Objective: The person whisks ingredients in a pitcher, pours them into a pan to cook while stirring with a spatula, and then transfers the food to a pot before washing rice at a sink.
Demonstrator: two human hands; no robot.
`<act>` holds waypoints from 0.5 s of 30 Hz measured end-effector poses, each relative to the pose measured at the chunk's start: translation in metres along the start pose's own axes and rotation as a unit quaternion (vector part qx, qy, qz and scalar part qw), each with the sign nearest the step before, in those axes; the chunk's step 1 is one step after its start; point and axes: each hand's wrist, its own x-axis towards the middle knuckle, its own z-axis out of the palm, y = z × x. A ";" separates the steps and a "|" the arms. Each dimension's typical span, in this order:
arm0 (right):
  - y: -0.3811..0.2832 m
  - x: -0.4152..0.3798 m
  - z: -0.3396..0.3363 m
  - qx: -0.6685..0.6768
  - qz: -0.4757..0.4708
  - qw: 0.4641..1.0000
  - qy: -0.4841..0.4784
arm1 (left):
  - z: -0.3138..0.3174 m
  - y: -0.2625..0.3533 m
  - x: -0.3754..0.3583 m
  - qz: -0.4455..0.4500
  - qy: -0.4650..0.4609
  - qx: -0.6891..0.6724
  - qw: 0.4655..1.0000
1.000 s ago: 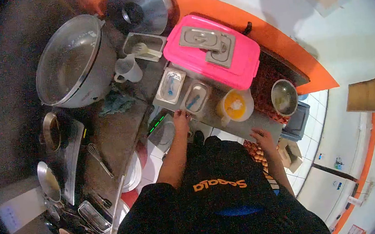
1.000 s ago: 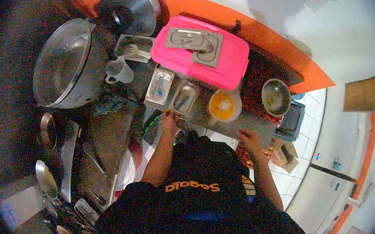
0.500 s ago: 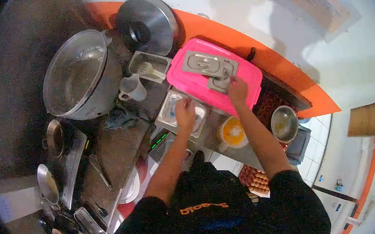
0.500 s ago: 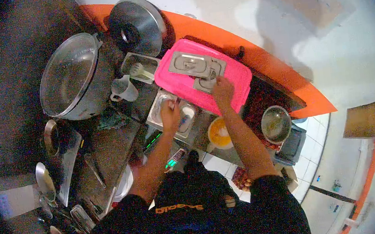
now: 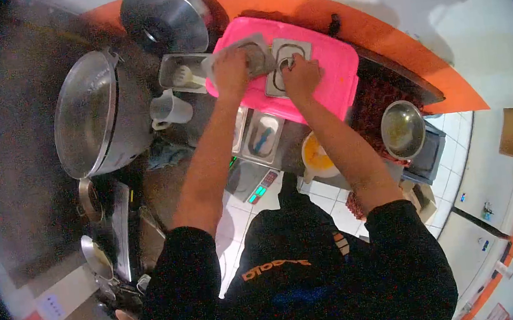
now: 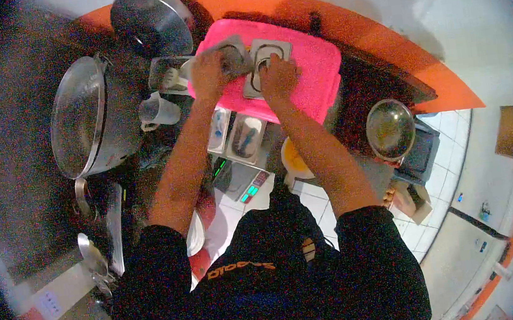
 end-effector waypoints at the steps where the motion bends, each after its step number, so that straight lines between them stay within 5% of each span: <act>1: -0.002 0.001 0.001 -0.011 0.005 1.000 -0.020 | -0.016 -0.006 -0.005 -0.009 0.004 0.018 1.000; 4: -0.007 -0.012 -0.002 0.083 0.015 0.996 0.018 | -0.062 -0.025 -0.049 -0.096 -0.006 0.060 0.994; 8: -0.032 -0.091 -0.045 0.228 -0.033 0.964 -0.129 | -0.098 -0.046 -0.132 -0.225 0.009 0.067 0.972; 11: -0.044 -0.171 -0.068 0.215 -0.060 0.950 -0.217 | -0.071 -0.060 -0.195 -0.336 -0.099 0.092 0.932; 15: -0.031 -0.223 -0.003 0.085 -0.001 0.971 -0.225 | -0.017 -0.065 -0.235 -0.323 -0.134 0.067 0.934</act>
